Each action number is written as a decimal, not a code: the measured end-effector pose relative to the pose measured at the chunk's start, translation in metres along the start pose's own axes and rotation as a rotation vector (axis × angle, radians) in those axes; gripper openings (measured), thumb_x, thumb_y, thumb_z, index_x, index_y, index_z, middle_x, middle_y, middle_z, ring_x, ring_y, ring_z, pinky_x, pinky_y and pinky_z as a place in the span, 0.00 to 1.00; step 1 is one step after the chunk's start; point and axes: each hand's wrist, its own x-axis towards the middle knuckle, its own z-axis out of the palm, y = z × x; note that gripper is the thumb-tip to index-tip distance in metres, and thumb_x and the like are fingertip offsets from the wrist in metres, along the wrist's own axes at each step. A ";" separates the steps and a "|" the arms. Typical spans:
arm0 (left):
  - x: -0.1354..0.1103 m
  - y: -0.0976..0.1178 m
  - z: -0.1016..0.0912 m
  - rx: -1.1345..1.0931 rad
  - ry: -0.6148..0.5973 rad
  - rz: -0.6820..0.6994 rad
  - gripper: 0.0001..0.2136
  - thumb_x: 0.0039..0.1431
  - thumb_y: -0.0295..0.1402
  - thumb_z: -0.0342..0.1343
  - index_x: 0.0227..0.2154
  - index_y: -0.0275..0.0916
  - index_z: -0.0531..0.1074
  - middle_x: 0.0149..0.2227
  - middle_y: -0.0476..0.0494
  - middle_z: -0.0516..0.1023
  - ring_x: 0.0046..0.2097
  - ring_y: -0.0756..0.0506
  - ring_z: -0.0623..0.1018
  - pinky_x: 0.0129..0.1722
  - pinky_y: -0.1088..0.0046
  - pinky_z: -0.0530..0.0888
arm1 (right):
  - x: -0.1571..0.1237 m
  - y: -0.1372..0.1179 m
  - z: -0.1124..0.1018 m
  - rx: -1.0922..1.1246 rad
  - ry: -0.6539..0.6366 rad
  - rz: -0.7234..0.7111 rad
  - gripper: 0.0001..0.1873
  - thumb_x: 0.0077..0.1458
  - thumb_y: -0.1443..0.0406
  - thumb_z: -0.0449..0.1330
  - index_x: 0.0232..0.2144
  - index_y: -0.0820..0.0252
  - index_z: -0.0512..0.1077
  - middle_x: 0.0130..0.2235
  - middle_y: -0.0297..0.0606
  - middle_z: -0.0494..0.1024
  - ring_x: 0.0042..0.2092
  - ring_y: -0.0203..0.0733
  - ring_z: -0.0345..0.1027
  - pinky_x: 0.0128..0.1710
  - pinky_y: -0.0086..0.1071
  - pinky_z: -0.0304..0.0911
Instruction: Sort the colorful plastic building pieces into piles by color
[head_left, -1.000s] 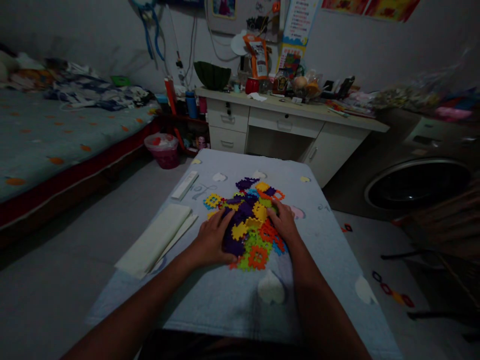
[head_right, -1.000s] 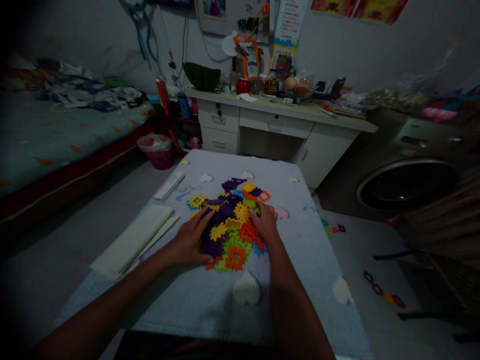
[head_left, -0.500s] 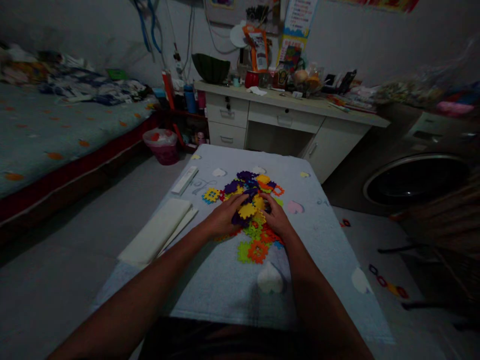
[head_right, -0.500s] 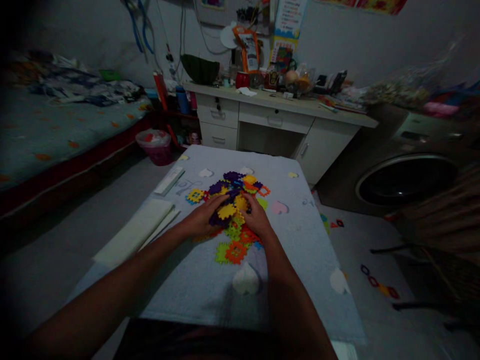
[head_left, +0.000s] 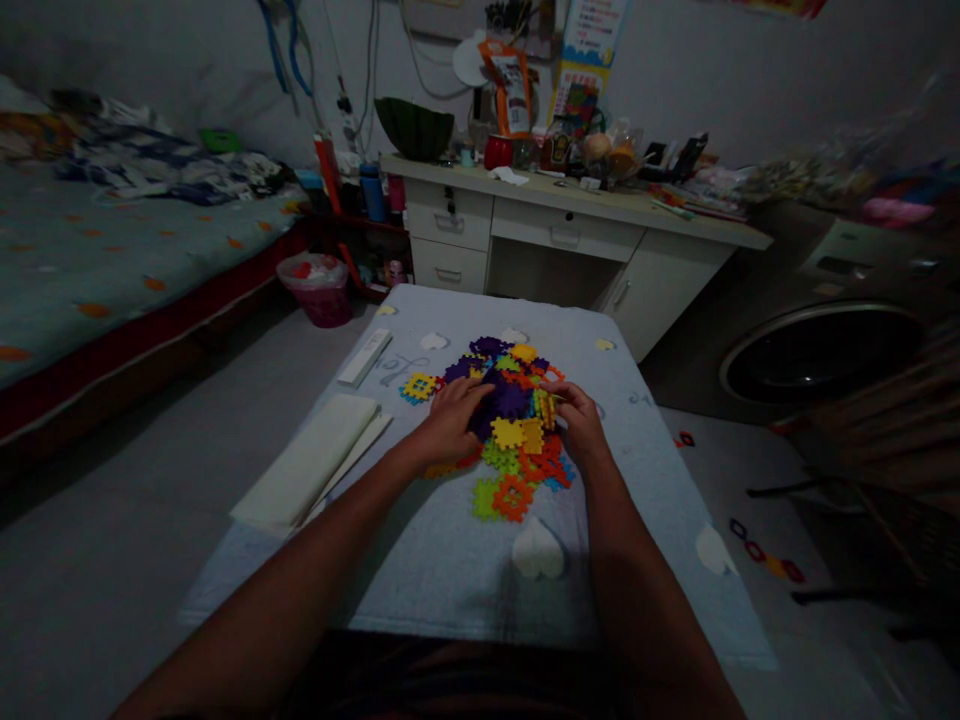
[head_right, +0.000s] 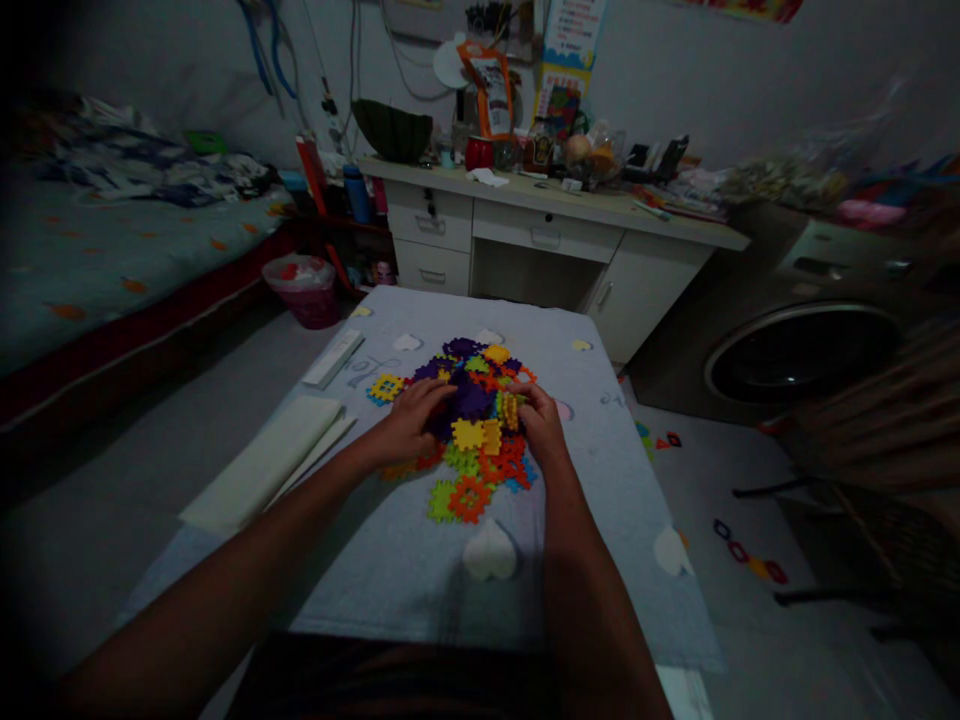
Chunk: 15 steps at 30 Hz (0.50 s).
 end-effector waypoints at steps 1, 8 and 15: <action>-0.006 0.000 0.000 -0.027 -0.012 -0.023 0.41 0.43 0.27 0.58 0.65 0.42 0.57 0.67 0.34 0.54 0.69 0.29 0.53 0.65 0.42 0.54 | 0.001 0.001 -0.002 -0.035 0.043 -0.006 0.14 0.46 0.62 0.55 0.37 0.57 0.73 0.44 0.40 0.79 0.46 0.47 0.72 0.47 0.38 0.67; -0.054 0.043 0.023 0.053 -0.113 -0.109 0.60 0.32 0.60 0.68 0.68 0.44 0.50 0.72 0.29 0.37 0.69 0.18 0.36 0.63 0.32 0.45 | -0.001 0.002 -0.007 -0.413 0.107 0.002 0.22 0.55 0.49 0.55 0.40 0.59 0.75 0.38 0.39 0.79 0.37 0.44 0.71 0.42 0.38 0.66; -0.056 0.062 0.051 0.188 -0.069 -0.147 0.57 0.36 0.53 0.70 0.69 0.47 0.49 0.72 0.30 0.41 0.70 0.21 0.43 0.64 0.34 0.46 | -0.008 -0.006 0.016 -0.518 -0.018 -0.021 0.36 0.47 0.51 0.65 0.57 0.55 0.66 0.50 0.42 0.78 0.47 0.51 0.72 0.50 0.44 0.66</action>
